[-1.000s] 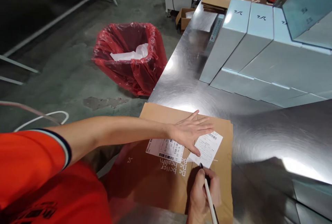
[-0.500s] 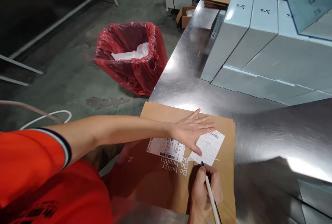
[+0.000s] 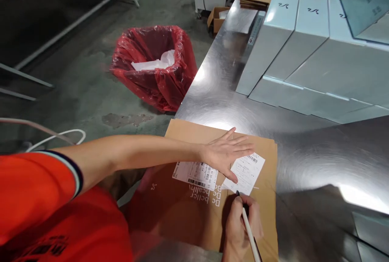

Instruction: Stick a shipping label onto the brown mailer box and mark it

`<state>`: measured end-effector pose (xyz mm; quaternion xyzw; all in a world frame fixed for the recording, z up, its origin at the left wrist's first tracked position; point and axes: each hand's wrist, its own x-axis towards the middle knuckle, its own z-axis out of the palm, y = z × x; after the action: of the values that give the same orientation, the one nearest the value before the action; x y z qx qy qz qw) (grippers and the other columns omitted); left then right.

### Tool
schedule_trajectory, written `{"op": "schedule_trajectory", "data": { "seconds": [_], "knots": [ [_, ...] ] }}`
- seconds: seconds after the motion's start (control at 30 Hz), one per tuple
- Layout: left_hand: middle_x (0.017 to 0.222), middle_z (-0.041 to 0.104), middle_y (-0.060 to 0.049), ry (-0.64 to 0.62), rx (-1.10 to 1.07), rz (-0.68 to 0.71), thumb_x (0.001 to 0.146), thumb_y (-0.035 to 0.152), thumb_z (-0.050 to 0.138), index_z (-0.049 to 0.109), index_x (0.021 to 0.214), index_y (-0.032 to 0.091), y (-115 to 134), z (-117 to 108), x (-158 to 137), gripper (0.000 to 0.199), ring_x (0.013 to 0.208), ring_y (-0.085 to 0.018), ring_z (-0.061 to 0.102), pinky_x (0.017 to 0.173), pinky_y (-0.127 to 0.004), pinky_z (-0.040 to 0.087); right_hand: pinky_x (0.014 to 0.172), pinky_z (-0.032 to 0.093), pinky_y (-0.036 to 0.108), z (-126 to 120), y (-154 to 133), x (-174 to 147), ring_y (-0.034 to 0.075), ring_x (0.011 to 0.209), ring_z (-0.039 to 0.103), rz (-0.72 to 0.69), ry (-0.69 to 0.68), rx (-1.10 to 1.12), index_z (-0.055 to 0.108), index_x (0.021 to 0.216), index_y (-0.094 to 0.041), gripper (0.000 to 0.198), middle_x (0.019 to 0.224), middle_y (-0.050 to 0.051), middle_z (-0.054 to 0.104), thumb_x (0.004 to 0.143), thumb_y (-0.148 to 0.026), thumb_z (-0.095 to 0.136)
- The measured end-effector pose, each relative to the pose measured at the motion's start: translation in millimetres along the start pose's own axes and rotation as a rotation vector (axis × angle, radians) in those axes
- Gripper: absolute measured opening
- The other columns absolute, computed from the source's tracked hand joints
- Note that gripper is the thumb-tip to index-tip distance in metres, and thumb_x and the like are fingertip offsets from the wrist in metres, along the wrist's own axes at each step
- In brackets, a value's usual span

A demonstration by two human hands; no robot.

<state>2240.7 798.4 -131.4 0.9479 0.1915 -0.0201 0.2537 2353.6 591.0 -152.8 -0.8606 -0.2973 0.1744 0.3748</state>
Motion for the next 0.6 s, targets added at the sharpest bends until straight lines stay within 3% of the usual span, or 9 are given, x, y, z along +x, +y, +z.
{"op": "schedule_trajectory", "data": {
  "seconds": [0.1, 0.17, 0.27, 0.33, 0.4, 0.47, 0.53, 0.6],
  "knots": [
    [0.181, 0.026, -0.014, -0.005, -0.010, -0.007, 0.089, 0.077, 0.073, 0.031, 0.173, 0.008, 0.6, 0.8, 0.6, 0.116, 0.170, -0.044, 0.004, 0.136, -0.069, -0.012, 0.078, 0.051, 0.044, 0.3, 0.8, -0.1, 0.028, 0.078, 0.068, -0.009, -0.013, -0.005, 0.072, 0.078, -0.026, 0.025, 0.080, 0.003, 0.074, 0.077, -0.051, 0.067],
    [0.180, 0.027, -0.014, 0.012, -0.031, -0.002, 0.089, 0.074, 0.074, 0.032, 0.172, 0.007, 0.4, 1.0, 1.3, 0.114, 0.170, -0.045, 0.004, 0.136, -0.066, -0.013, 0.074, 0.050, 0.041, -0.5, -3.0, 1.5, 0.025, 0.076, 0.066, 0.005, 0.050, 0.076, 0.071, 0.078, -0.025, 0.020, 0.076, 0.001, 0.071, 0.077, -0.045, 0.070],
    [0.180, 0.028, -0.017, 0.023, -0.071, -0.004, 0.089, 0.070, 0.077, 0.030, 0.173, 0.007, -3.6, -0.2, 0.9, 0.114, 0.170, -0.043, 0.005, 0.135, -0.065, -0.016, 0.066, 0.050, 0.035, -5.6, -17.2, 6.9, 0.019, 0.065, 0.061, 0.129, 0.233, 0.478, 0.065, 0.086, -0.025, 0.018, 0.071, -0.002, 0.065, 0.075, -0.036, 0.073],
    [0.180, 0.026, -0.018, 0.027, -0.099, -0.006, 0.090, 0.066, 0.078, 0.027, 0.174, 0.009, -8.1, -2.3, -1.9, 0.114, 0.171, -0.040, 0.008, 0.135, -0.067, -0.015, 0.071, 0.056, 0.033, -11.0, -29.3, 8.2, 0.017, 0.069, 0.065, 0.221, 0.341, 0.633, 0.064, 0.103, -0.024, 0.029, 0.083, -0.001, 0.070, 0.078, -0.036, 0.071],
    [0.179, 0.028, -0.019, 0.047, -0.120, 0.044, 0.092, 0.060, 0.079, 0.028, 0.174, 0.012, -10.4, -4.9, -7.3, 0.108, 0.170, -0.039, 0.013, 0.134, -0.069, -0.014, 0.081, 0.058, 0.034, -15.3, -40.0, 3.6, 0.019, 0.084, 0.071, 0.276, 0.331, 0.529, 0.065, 0.117, -0.022, 0.040, 0.101, 0.005, 0.074, 0.083, -0.043, 0.067],
    [0.177, 0.033, -0.019, 0.062, -0.139, 0.147, 0.093, 0.052, 0.079, 0.036, 0.171, 0.013, -5.5, -6.6, -14.9, 0.097, 0.169, -0.038, 0.020, 0.134, -0.067, -0.014, 0.081, 0.059, 0.034, -16.1, -46.8, -7.1, 0.024, 0.095, 0.073, 0.307, 0.270, 0.400, 0.068, 0.115, -0.019, 0.048, 0.105, 0.009, 0.074, 0.083, -0.054, 0.065],
    [0.176, 0.036, -0.017, 0.055, -0.196, 0.276, 0.100, 0.042, 0.068, 0.043, 0.169, 0.013, 10.1, -6.0, -23.8, 0.079, 0.168, -0.034, 0.027, 0.139, -0.061, -0.003, 0.082, 0.060, 0.035, -15.6, -46.9, -19.5, 0.026, 0.100, 0.073, 0.292, 0.191, 0.392, 0.068, 0.112, -0.018, 0.056, 0.105, 0.011, 0.075, 0.078, -0.062, 0.068],
    [0.176, 0.037, -0.014, 0.082, -0.318, 0.352, 0.106, 0.033, 0.050, 0.045, 0.167, 0.011, 35.5, -3.7, -34.4, 0.065, 0.166, -0.029, 0.034, 0.141, -0.048, 0.017, 0.089, 0.060, 0.036, -22.8, -36.3, -29.4, 0.026, 0.102, 0.073, 0.251, 0.198, 0.393, 0.065, 0.118, -0.018, 0.063, 0.110, 0.011, 0.075, 0.079, -0.067, 0.068]
  ]
}}
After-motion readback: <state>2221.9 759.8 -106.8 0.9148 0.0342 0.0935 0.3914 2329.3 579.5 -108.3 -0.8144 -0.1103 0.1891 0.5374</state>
